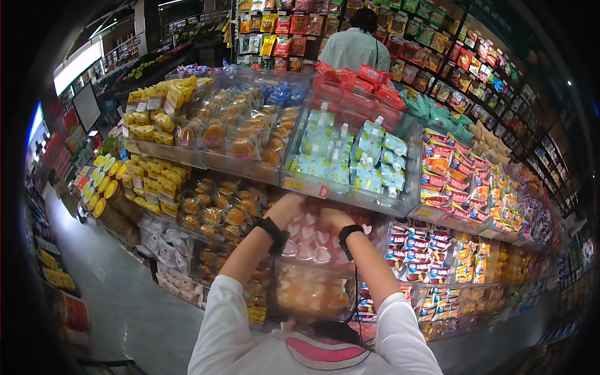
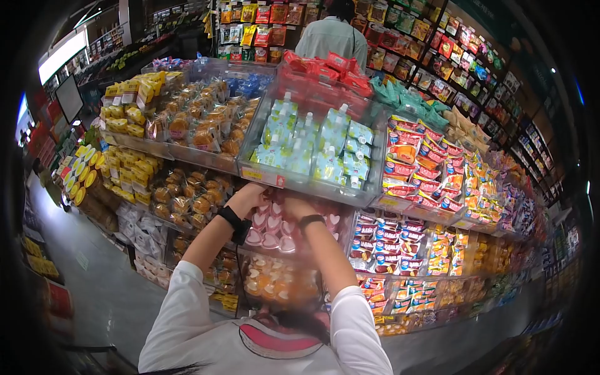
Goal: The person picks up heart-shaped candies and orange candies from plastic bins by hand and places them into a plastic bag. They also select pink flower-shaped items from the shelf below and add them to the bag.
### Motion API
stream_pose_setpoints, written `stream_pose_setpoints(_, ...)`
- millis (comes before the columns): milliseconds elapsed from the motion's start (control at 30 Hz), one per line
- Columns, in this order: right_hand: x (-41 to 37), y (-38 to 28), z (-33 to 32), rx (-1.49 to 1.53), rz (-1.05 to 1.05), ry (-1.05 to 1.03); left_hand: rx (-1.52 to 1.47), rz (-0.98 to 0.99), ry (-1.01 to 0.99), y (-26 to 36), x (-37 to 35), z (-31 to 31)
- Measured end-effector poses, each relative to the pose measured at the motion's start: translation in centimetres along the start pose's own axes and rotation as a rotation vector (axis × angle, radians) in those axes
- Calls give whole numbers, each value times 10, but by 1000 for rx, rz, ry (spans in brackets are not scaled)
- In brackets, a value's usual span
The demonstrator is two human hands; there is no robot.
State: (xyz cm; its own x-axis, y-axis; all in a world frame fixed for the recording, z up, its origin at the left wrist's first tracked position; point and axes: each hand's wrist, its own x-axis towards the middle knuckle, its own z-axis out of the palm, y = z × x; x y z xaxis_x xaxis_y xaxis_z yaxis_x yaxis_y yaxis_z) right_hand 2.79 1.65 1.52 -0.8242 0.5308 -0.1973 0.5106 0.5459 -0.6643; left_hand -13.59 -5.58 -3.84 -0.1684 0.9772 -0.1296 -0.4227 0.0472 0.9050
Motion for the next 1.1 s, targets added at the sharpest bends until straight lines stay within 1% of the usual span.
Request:
stream_pose_setpoints(33,-4,-5,-6,24,-6,-18,164,44,-4,-5,6,-8)
stream_pose_setpoints(100,-9,-15,-17,-164,-109,-78,186,-48,99,-6,11,-10)
stream_pose_setpoints(133,-12,-16,-20,-257,-159,-111,41,-185,209,26,-12,28)
stream_pose_setpoints(167,-13,-11,-19,-218,-261,-65,-106,-324,321,50,-36,55)
stream_pose_setpoints(233,-16,4,-17,-138,-462,33,-122,-290,197,72,-71,71)
stream_pose_setpoints(267,-32,-1,-22,-131,-474,42,-131,-274,133,78,-84,74)
stream_pose_setpoints(300,-63,-20,-34,-125,-486,50,-80,-278,101,81,-96,72)
stream_pose_setpoints(333,-96,-38,-48,-119,-497,56,-155,-307,14,86,-114,77)
stream_pose_setpoints(367,-130,-49,-64,-3,-538,-14,-232,-335,-74,95,-135,86)
stream_pose_setpoints(400,-158,-50,-73,8,-562,6,-308,-365,-161,102,-158,96)
stream_pose_setpoints(433,-185,-47,-80,19,-586,26,-275,-340,-167,108,-184,110)
stream_pose_setpoints(500,-238,-46,-102,42,-517,-30,-207,-290,-179,108,-233,134)
stream_pose_setpoints(567,-285,-37,-117,92,-443,-24,-166,-308,-223,89,-262,137)
stream_pose_setpoints(600,-304,-23,-120,74,-350,2,-145,-317,-246,81,-274,140)
stream_pose_setpoints(700,-351,12,-123,183,-238,89,-237,-290,-198,47,-297,154)
stream_pose_setpoints(767,-371,47,-116,265,-162,170,-216,-257,-78,11,-297,164)
stream_pose_setpoints(800,-379,59,-113,313,-114,172,-207,-248,-17,-6,-295,170)
stream_pose_setpoints(833,-388,71,-111,361,-63,172,-183,-285,39,-19,-293,180)
stream_pose_setpoints(867,-397,85,-108,407,-10,171,-176,-312,18,-33,-290,192)
stream_pose_setpoints(900,-402,106,-99,478,10,161,-170,-339,-3,-47,-285,203)
stream_pose_setpoints(967,-415,136,-89,521,73,62,-180,-408,-71,-80,-274,218)
stream_pose_setpoints(1033,-427,162,-78,594,160,-52,-109,-445,-36,-123,-261,227)
stream_pose_setpoints(1100,-433,217,-48,562,119,-136,-29,-495,-22,-171,-251,231)
